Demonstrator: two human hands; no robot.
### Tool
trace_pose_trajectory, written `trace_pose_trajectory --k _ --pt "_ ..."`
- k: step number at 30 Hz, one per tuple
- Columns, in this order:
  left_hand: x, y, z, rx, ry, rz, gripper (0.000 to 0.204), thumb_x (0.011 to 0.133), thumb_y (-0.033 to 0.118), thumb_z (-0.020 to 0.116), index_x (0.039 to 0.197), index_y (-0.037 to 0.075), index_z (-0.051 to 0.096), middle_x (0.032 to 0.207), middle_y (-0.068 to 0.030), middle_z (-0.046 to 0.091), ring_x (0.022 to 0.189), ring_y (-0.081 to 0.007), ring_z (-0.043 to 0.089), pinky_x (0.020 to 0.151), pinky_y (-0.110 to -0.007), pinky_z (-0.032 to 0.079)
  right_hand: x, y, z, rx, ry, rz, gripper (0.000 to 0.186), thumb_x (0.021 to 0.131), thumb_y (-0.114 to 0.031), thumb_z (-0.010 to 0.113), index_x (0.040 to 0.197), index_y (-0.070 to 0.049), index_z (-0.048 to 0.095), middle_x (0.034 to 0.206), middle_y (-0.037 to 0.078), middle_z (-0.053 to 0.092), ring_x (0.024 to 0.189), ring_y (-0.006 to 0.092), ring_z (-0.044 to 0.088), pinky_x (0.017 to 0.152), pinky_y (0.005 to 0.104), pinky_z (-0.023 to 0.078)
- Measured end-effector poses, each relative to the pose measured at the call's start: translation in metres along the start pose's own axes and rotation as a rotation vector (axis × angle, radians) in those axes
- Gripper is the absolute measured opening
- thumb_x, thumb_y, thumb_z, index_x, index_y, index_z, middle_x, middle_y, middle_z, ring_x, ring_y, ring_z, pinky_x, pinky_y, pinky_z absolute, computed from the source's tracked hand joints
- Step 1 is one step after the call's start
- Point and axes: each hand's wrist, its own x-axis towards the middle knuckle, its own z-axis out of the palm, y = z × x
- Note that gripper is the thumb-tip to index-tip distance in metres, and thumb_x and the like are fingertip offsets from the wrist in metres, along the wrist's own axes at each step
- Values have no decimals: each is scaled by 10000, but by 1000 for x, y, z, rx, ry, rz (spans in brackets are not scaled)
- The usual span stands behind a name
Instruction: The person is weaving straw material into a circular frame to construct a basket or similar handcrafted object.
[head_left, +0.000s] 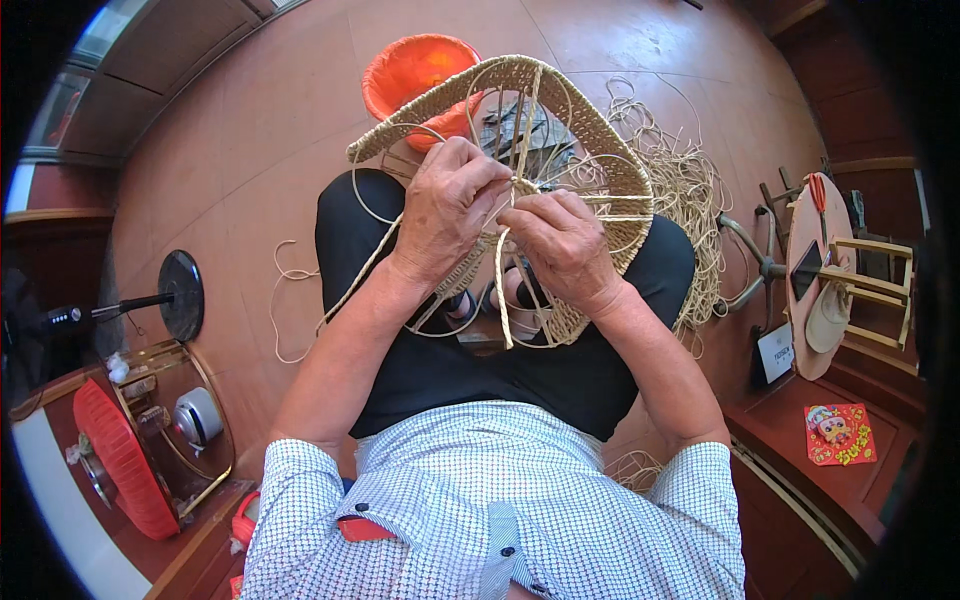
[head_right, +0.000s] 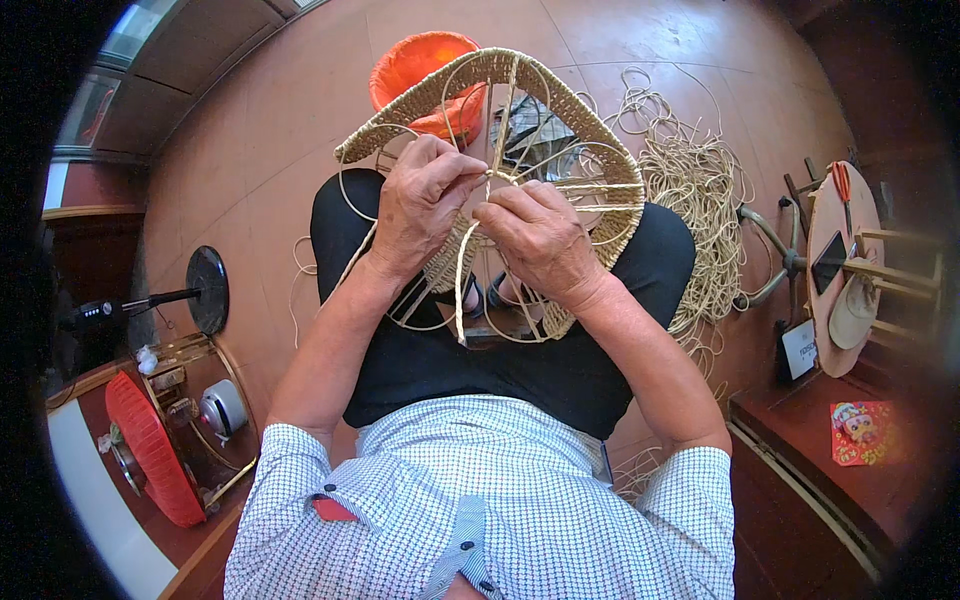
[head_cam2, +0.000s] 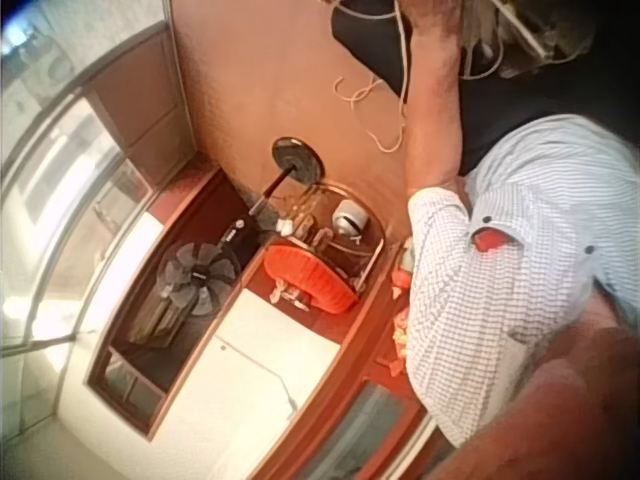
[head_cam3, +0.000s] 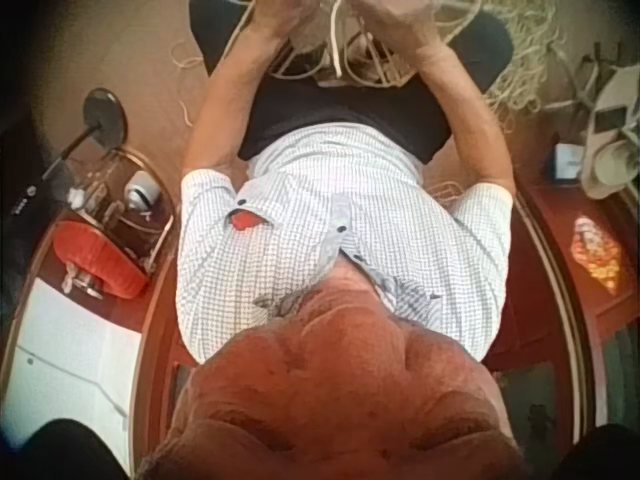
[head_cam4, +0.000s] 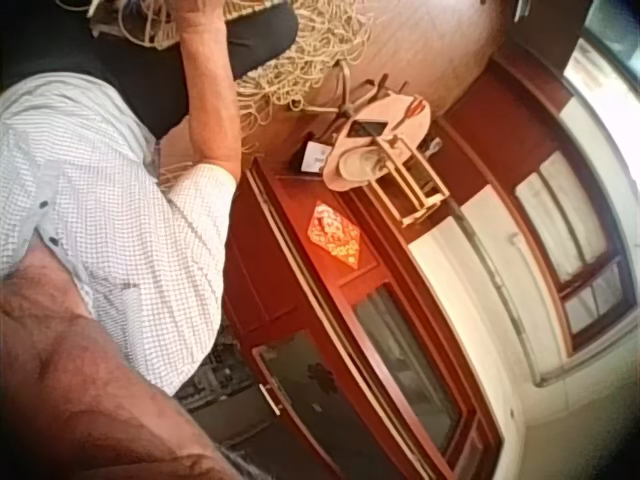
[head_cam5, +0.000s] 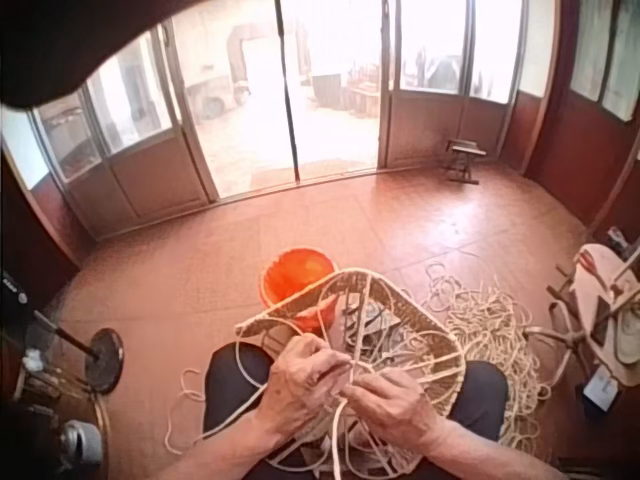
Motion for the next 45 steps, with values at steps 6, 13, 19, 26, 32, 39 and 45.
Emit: trace_pose_trajectory --k 6,13,19,26,32,39,45 --pt "-2 4 4 7 90 -7 168 887 46 850 1040 65 783 997 -73 700 954 -276 726 843 -404 596 1 3 -3 6 -42 -10 266 899 -52 771 1164 -75 763 1090 83 739 930 294 694 834 417 564" --pt "-2 -3 3 82 33 141 187 880 51 836 1046 77 753 1031 -82 775 996 -300 742 884 -427 606 15 9 -12 -14 -13 -85 289 866 -61 778 1152 -83 744 1028 64 728 909 270 716 808 398 589" --pt "0 -9 5 124 42 158 169 880 35 828 1018 72 738 990 -74 759 970 -308 738 862 -434 604 42 23 -20 67 46 18 124 976 -135 803 1076 -67 776 892 119 733 797 307 729 706 415 599" --pt "-3 -9 9 72 27 160 163 889 21 830 1014 64 735 970 -78 745 943 -303 731 845 -435 594 70 56 -10 24 16 138 162 1003 -268 800 1046 -112 806 941 74 701 918 307 710 812 451 589" --pt "1 -8 14 -16 96 145 203 894 27 831 1080 67 758 970 -84 740 937 -310 724 824 -441 584 76 67 4 -96 -48 139 163 987 -340 799 1022 -190 851 973 29 688 943 267 694 832 441 586" --pt "-1 -7 13 157 25 188 177 939 50 797 1112 68 764 977 -95 729 940 -323 713 823 -450 580 75 60 8 -191 -31 95 146 993 -312 778 1026 -195 858 970 33 680 956 257 678 849 424 584" --pt "-1 -5 14 166 19 178 121 970 59 771 1087 61 741 978 -110 716 944 -333 717 820 -461 581 56 33 -10 -132 191 165 162 1028 -256 744 1055 -112 811 998 66 705 941 269 699 816 425 595"
